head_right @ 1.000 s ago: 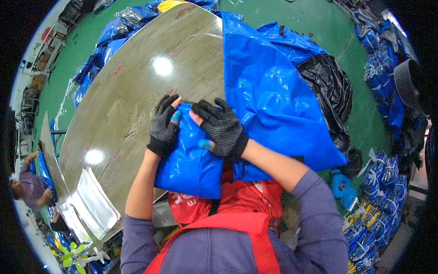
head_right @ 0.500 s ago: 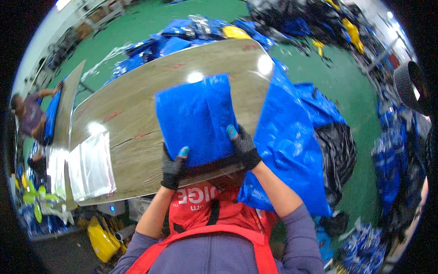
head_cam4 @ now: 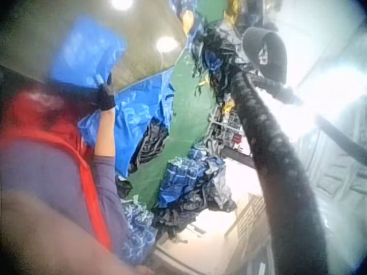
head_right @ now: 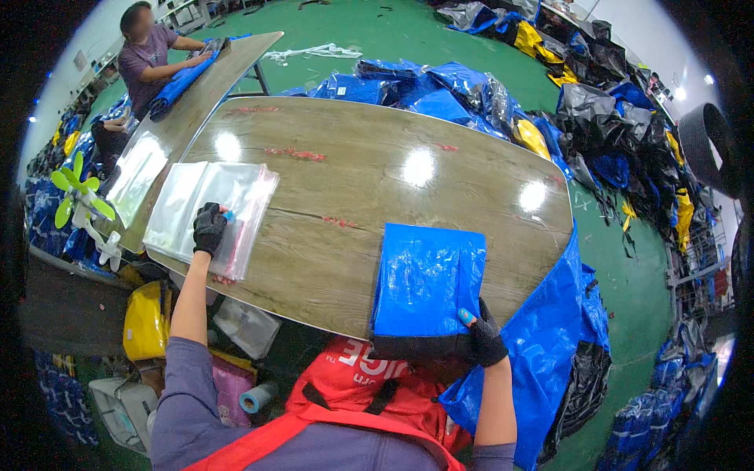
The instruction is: The person folds a blue and black bag, places it into a clear plastic bag, and seals it. They repeat this process with several similar bags, stacking the finished packages on the table.
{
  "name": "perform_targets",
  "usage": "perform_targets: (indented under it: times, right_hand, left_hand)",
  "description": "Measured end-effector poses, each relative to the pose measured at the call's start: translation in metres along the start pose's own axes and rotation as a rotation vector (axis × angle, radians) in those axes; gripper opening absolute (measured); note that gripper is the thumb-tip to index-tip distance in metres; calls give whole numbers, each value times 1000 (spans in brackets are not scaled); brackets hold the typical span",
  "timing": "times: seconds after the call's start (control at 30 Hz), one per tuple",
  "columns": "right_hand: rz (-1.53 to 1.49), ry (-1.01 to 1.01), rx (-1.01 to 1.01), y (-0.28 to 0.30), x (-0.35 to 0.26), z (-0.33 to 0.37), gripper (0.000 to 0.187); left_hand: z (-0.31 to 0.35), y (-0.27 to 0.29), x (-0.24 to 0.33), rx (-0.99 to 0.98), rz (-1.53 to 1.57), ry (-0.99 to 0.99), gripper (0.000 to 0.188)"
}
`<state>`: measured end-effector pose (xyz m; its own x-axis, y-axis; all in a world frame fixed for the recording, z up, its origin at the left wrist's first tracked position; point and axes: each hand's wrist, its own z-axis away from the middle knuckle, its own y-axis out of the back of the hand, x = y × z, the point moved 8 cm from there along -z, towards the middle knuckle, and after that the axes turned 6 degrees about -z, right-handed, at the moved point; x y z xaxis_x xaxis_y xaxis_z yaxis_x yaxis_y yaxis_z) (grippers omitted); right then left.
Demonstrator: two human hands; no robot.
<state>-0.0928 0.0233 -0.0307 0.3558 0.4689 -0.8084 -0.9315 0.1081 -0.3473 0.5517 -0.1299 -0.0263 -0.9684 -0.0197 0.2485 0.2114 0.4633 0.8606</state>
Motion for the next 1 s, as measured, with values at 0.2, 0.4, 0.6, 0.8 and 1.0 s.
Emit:
perform_targets:
  times: [0.2,0.4,0.6,0.8,1.0]
  right_hand:
    - [109,113,115,-6,-5,0,80]
    - [187,50,68,-5,-34,17,89]
    - [330,-113,31,-23,4,33,100]
    - [589,106,-270,-68,56,6,73]
    - [437,-90,-330,-68,31,-47,39]
  left_hand:
    - [15,-17,128,-156,387,43,12]
    - [89,-41,297,-341,744,-173,8]
    - [89,0,328,-467,882,-303,10]
    - [128,60,369,-455,771,-849,13]
    - [144,66,358,-369,503,-836,20]
